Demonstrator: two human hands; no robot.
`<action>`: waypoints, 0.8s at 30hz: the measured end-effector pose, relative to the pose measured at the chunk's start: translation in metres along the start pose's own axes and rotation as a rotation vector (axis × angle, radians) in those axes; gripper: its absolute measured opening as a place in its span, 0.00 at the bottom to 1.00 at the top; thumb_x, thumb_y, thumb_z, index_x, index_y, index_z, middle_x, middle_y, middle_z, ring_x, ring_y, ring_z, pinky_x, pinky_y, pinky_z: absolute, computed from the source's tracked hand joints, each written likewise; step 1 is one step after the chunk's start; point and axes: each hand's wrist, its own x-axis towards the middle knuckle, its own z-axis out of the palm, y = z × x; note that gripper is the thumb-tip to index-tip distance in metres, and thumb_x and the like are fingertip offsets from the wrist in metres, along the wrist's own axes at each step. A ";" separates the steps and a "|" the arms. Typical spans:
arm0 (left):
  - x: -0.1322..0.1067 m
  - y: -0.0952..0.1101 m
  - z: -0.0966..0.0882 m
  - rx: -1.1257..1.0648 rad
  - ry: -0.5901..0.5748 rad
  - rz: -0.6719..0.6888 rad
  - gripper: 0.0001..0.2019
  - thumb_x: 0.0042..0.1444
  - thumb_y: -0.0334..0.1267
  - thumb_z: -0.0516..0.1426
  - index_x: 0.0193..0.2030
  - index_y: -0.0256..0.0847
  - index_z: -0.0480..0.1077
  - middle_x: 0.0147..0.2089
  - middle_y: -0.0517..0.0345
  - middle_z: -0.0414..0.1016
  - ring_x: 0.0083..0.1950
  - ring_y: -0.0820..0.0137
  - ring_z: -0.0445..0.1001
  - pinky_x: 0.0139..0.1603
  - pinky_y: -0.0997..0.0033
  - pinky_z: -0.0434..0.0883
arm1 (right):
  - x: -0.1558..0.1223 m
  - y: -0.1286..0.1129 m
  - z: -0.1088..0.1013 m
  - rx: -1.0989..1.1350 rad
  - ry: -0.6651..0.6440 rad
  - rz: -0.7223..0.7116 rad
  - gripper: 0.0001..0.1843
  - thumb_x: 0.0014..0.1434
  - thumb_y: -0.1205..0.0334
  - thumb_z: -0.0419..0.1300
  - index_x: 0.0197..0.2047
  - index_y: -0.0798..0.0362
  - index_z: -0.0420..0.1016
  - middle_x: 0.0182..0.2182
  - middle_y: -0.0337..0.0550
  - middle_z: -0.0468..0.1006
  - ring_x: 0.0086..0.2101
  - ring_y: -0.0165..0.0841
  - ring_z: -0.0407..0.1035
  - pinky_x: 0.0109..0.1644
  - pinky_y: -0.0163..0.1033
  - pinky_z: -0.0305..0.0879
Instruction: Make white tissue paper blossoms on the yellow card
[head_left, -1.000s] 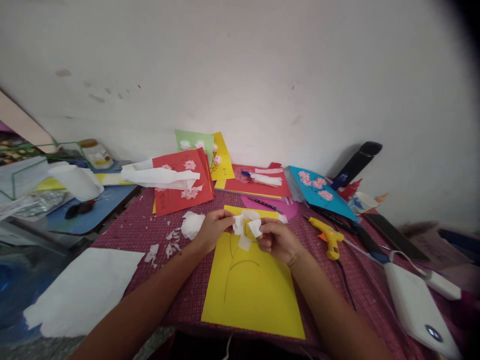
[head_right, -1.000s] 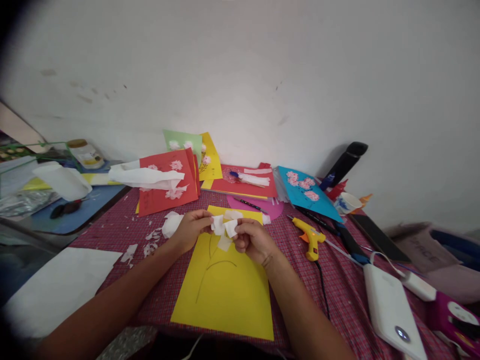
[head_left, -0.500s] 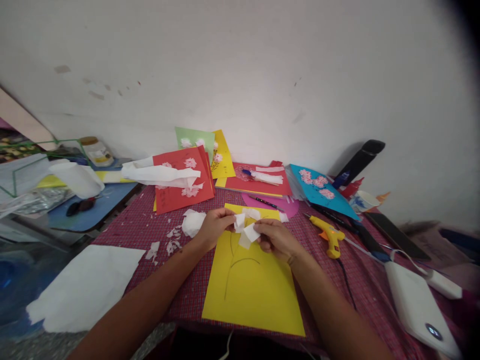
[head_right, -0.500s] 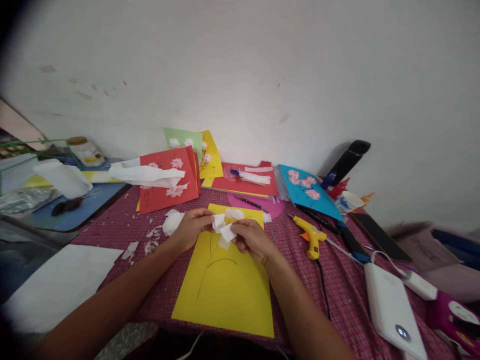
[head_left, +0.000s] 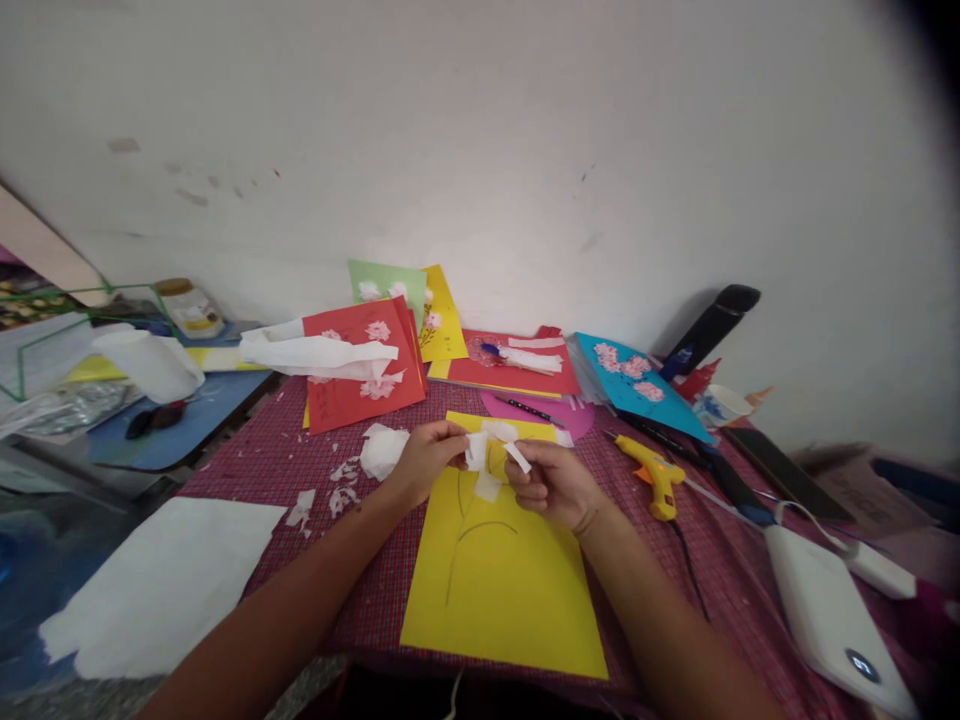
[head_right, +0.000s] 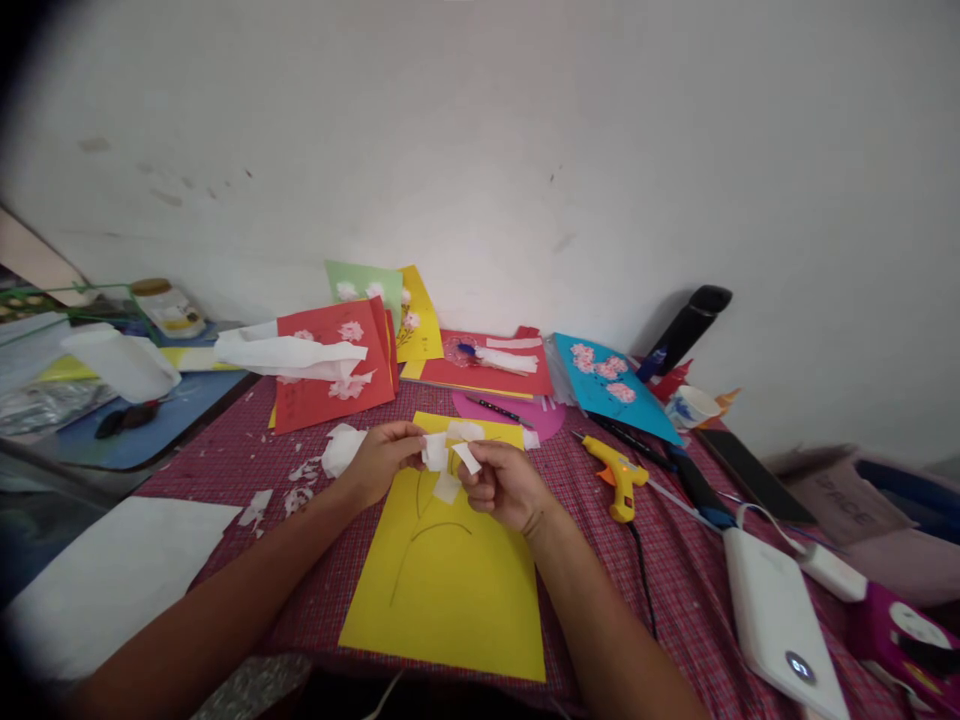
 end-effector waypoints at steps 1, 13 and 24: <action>0.000 0.000 0.000 0.000 -0.001 -0.002 0.08 0.45 0.37 0.62 0.28 0.33 0.72 0.27 0.55 0.75 0.26 0.73 0.72 0.28 0.73 0.69 | 0.000 0.000 0.000 0.000 0.002 0.005 0.13 0.54 0.55 0.59 0.28 0.55 0.64 0.19 0.32 0.63 0.14 0.20 0.43 0.16 0.29 0.39; 0.001 -0.002 0.000 -0.022 0.016 -0.005 0.08 0.44 0.36 0.63 0.29 0.33 0.74 0.27 0.55 0.75 0.26 0.73 0.72 0.29 0.74 0.69 | 0.011 0.018 0.003 -0.990 0.311 -0.196 0.15 0.56 0.57 0.55 0.22 0.54 0.67 0.18 0.35 0.66 0.19 0.25 0.56 0.23 0.32 0.50; 0.000 -0.005 -0.001 0.183 -0.013 0.069 0.06 0.47 0.36 0.59 0.30 0.35 0.75 0.26 0.57 0.74 0.26 0.73 0.71 0.30 0.75 0.68 | 0.012 0.023 0.002 -1.241 0.562 -0.558 0.05 0.57 0.62 0.55 0.31 0.52 0.70 0.27 0.40 0.73 0.27 0.31 0.64 0.30 0.34 0.55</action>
